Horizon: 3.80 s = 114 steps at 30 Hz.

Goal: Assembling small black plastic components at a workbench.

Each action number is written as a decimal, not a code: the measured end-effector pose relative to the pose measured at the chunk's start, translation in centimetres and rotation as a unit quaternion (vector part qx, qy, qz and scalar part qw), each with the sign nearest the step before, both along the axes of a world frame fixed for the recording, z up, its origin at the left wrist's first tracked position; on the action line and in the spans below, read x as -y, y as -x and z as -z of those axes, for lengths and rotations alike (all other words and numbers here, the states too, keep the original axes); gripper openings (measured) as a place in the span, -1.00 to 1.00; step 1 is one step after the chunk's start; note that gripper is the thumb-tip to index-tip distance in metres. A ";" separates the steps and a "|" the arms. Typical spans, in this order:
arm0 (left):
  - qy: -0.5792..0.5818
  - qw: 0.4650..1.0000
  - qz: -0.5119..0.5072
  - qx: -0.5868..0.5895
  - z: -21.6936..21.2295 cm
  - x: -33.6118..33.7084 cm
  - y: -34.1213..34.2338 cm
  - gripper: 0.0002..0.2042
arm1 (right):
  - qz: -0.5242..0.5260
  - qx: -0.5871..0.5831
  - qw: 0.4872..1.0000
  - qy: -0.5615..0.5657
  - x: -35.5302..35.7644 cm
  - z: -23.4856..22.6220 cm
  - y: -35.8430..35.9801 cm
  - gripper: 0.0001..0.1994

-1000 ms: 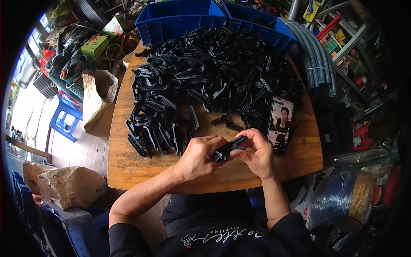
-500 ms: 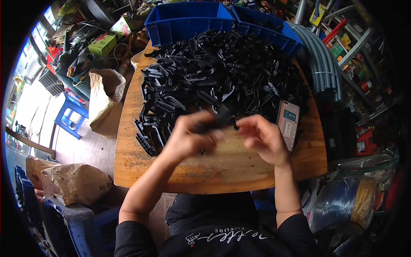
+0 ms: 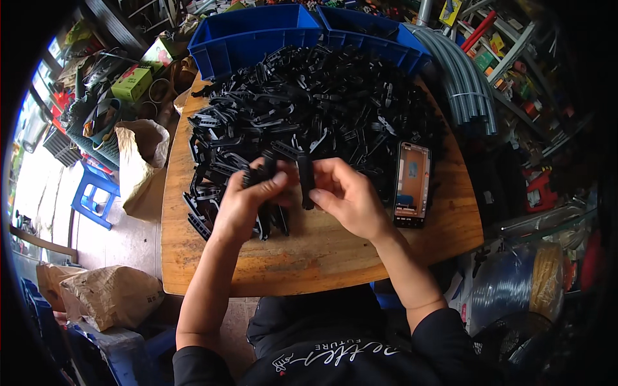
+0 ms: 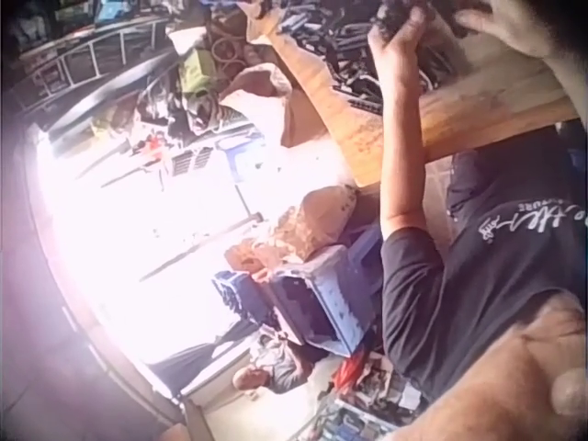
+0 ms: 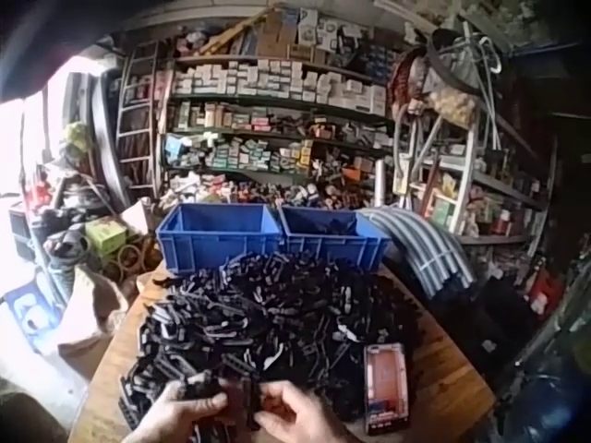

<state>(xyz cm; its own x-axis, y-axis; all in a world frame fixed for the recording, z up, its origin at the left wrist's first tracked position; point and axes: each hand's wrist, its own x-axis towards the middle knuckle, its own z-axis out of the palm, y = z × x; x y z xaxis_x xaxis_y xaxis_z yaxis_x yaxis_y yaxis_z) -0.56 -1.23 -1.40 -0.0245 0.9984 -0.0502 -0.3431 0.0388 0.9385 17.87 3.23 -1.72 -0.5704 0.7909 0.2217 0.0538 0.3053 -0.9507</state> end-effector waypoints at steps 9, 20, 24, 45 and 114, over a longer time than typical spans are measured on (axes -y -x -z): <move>0.038 0.998 0.052 -0.016 1.3 0.0 -1.1 -0.83 | 0.220 0.254 0.868 -0.367 1.9 1.9 -2.8 -0.70; 0.053 0.996 0.061 -0.029 1.7 -0.1 -1.5 -0.90 | 0.146 0.133 0.947 -0.252 3.0 1.9 -3.4 -0.92; 0.087 0.993 0.064 -0.039 2.0 0.1 -2.0 -0.88 | 0.114 0.075 0.976 -0.167 4.0 0.6 -3.6 -0.94; -0.128 0.941 0.095 -0.297 1.6 1.0 -3.4 -0.76 | 0.153 0.049 0.956 -0.243 3.5 0.7 -3.9 -0.72; -0.273 0.683 -0.078 -0.673 1.1 -5.1 -0.3 -0.50 | 0.333 0.111 0.833 -0.428 -18.9 -13.0 -3.4 -0.72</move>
